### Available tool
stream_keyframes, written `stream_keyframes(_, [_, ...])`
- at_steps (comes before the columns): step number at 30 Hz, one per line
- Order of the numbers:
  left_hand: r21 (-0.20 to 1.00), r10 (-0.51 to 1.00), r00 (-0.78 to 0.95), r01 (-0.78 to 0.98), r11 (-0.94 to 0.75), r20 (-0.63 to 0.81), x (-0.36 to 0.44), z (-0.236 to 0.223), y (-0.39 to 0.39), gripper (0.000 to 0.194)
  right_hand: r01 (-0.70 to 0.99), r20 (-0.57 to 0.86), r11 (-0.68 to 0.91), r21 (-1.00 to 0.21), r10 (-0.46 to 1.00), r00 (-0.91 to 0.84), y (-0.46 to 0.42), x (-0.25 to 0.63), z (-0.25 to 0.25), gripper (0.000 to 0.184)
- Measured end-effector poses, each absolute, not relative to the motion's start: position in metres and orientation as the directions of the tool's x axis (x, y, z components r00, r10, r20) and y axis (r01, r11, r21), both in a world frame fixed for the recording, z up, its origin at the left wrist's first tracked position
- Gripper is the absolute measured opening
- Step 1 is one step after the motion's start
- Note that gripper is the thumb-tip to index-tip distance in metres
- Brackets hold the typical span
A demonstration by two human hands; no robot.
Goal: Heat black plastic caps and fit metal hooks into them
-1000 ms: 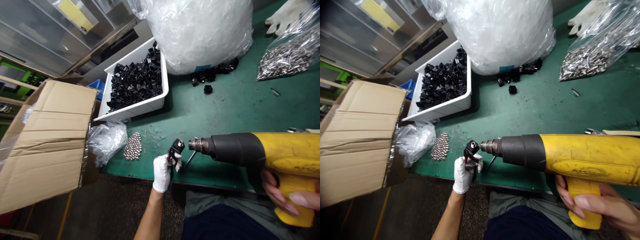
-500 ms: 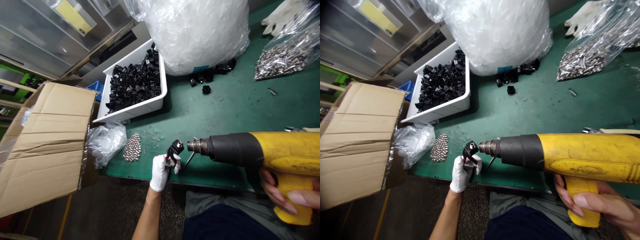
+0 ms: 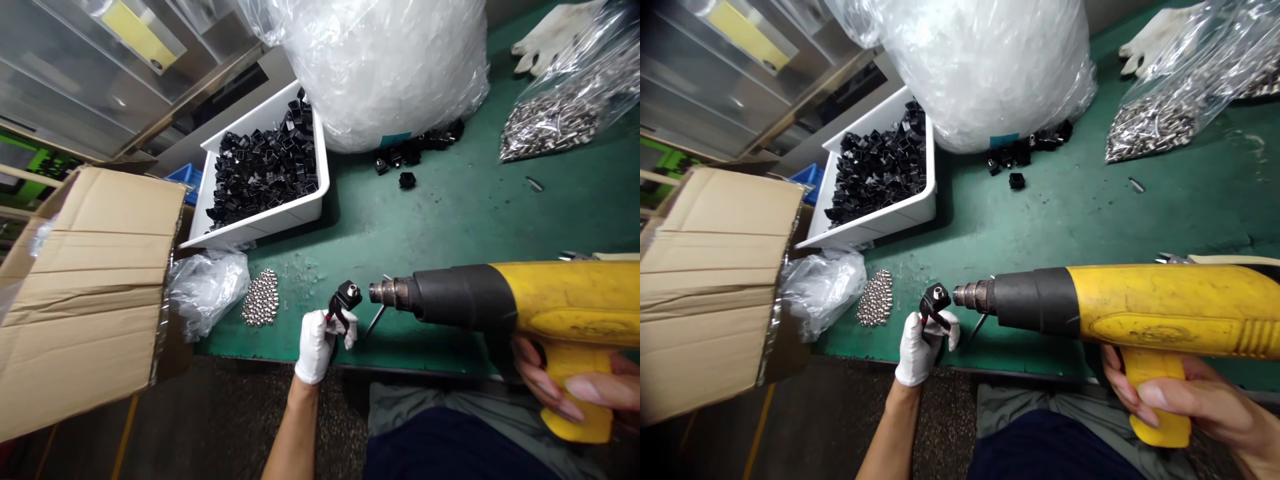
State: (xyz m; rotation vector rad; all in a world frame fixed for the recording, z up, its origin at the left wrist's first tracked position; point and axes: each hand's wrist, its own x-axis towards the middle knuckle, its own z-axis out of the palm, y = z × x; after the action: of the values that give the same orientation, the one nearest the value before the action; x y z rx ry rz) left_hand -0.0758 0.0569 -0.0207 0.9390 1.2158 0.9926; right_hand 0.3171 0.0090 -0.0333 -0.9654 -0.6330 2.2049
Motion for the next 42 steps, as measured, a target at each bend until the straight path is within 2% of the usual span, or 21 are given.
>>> stream_keyframes(13, [0.952,0.955,0.093,-0.096,0.292,-0.283,-0.076,-0.021,0.057,0.069,-0.403,-0.462,-0.692,-0.599,0.709,-0.533,0.005,0.317,-0.035,0.042])
stream_keyframes(21, [0.951,0.951,0.103,-0.077,0.3,-0.291,-0.077,-0.02,0.057,0.07,-0.412,-0.254,-0.652,-0.637,0.682,-0.686,0.01,0.329,-0.052,0.034])
stream_keyframes(30, [0.94,0.936,0.152,-0.081,0.331,-0.317,-0.078,-0.016,0.061,0.071,-0.469,-0.242,-0.582,-0.665,0.761,-0.601,0.009,0.32,-0.047,0.037])
stream_keyframes(32, [0.932,0.925,0.177,-0.076,0.354,-0.337,-0.079,-0.013,0.064,0.073,-0.475,-0.269,-0.592,-0.652,0.766,-0.584,0.008,0.318,-0.044,0.036])
stream_keyframes(37, [0.915,0.894,0.249,-0.065,0.399,-0.372,-0.078,-0.005,0.071,0.076,-0.408,-0.475,-0.7,-0.587,0.705,-0.527,0.01,0.315,-0.027,0.039])
stream_keyframes(42, [0.9,0.874,0.296,-0.087,0.427,-0.386,-0.08,-0.003,0.075,0.076,-0.385,-0.526,-0.731,-0.563,0.677,-0.515,0.014,0.312,-0.016,0.044])
